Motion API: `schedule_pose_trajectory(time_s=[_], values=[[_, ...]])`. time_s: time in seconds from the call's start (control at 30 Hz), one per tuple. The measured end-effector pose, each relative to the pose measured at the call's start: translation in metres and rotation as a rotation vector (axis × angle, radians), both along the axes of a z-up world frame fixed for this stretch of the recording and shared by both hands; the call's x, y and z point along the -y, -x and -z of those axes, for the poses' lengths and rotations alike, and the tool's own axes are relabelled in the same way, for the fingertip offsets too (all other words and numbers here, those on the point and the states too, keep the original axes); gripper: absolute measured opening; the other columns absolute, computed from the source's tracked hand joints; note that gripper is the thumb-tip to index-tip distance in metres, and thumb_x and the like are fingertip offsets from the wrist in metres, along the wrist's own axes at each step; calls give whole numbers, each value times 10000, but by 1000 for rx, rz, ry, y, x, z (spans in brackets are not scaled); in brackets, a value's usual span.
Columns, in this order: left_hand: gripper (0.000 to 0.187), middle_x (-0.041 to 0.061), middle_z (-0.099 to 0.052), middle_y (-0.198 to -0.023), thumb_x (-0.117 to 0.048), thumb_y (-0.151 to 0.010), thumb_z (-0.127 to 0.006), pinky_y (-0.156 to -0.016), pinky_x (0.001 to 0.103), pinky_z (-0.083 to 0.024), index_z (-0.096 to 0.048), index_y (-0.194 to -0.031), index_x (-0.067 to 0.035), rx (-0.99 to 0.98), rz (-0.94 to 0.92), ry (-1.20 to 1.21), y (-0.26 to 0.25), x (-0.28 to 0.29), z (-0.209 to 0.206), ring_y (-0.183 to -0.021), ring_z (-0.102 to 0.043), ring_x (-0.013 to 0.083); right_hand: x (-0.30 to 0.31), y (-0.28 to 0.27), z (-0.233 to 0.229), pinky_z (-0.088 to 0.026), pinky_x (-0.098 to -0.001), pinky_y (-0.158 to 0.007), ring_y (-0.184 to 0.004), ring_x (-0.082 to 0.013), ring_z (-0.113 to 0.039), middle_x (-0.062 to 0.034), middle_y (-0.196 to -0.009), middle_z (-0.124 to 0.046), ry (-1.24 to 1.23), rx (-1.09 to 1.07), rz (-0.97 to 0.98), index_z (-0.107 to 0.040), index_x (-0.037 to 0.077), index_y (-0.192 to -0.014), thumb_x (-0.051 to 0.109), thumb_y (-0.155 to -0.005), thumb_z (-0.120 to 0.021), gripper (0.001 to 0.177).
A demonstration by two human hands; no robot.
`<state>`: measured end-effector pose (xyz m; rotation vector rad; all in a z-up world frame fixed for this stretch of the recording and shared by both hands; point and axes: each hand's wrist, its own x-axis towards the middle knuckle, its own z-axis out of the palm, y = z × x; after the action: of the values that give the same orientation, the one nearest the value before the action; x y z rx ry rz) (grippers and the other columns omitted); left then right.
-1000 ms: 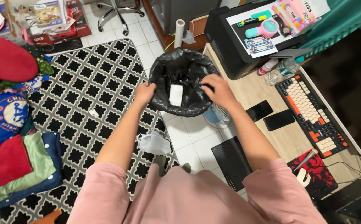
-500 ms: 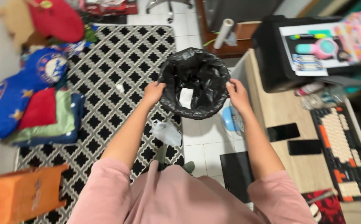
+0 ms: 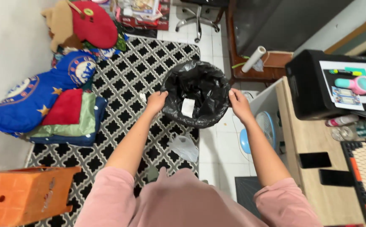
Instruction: Sorting through a cardboard box and a small trash bin to organize or discard items.
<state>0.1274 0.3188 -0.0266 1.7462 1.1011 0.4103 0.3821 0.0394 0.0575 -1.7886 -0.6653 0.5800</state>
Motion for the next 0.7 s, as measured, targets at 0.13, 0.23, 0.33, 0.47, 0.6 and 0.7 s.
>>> schedule_pose_trajectory(time_s=[0.13, 0.23, 0.33, 0.47, 0.6, 0.7], values=[[456, 184, -737, -846, -423, -900, -628, -767, 429, -518, -726, -907, 22, 39, -34, 41, 47, -42, -12, -818, -709, 322, -54, 45, -4, -576, -303, -801, -914, -112, -664, -45, -1087, -698, -18, -80, -47, -607, 37, -1338, 389, -1056, -533, 457], [457, 214, -735, -843, -406, -907, -616, -750, 462, -515, -715, -900, 40, 6, -66, 133, 84, -74, -17, -816, -705, 354, -95, 67, 6, -570, -317, -790, -876, -132, -641, -55, -1064, -693, 46, -71, -53, -623, 44, -1341, 422, -1052, -518, 487], [451, 199, -740, -862, -410, -908, -627, -781, 430, -519, -727, -910, 30, -31, -88, 52, 118, -108, -6, -829, -711, 329, -134, 88, 18, -567, -322, -788, -866, -136, -634, -47, -1046, -688, 51, -151, -106, -630, 53, -1335, 476, -1075, -451, 528], [442, 197, -749, -935, -386, -908, -614, -810, 416, -514, -732, -996, 31, 15, -128, 69, 154, -136, -18, -888, -711, 313, -176, 110, 24, -578, -328, -801, -913, -121, -632, -21, -1068, -674, 46, -149, -170, -617, 64, -1332, 486, -1057, -444, 533], [456, 195, -755, -974, -387, -898, -620, -832, 395, -510, -716, -1079, 20, 33, -184, 106, 169, -155, -33, -914, -711, 306, -207, 112, 31, -539, -331, -783, -867, -164, -578, -66, -983, -618, 59, -93, -242, -665, 15, -1280, 488, -1137, -437, 544], [479, 200, -735, -984, -406, -927, -635, -836, 386, -505, -704, -1077, 44, 28, -195, 25, 173, -178, -11, -937, -694, 298, -229, 128, 0, -566, -299, -792, -920, -113, -606, 2, -1038, -656, 60, -116, -252, -640, 91, -1317, 487, -1066, -430, 514]])
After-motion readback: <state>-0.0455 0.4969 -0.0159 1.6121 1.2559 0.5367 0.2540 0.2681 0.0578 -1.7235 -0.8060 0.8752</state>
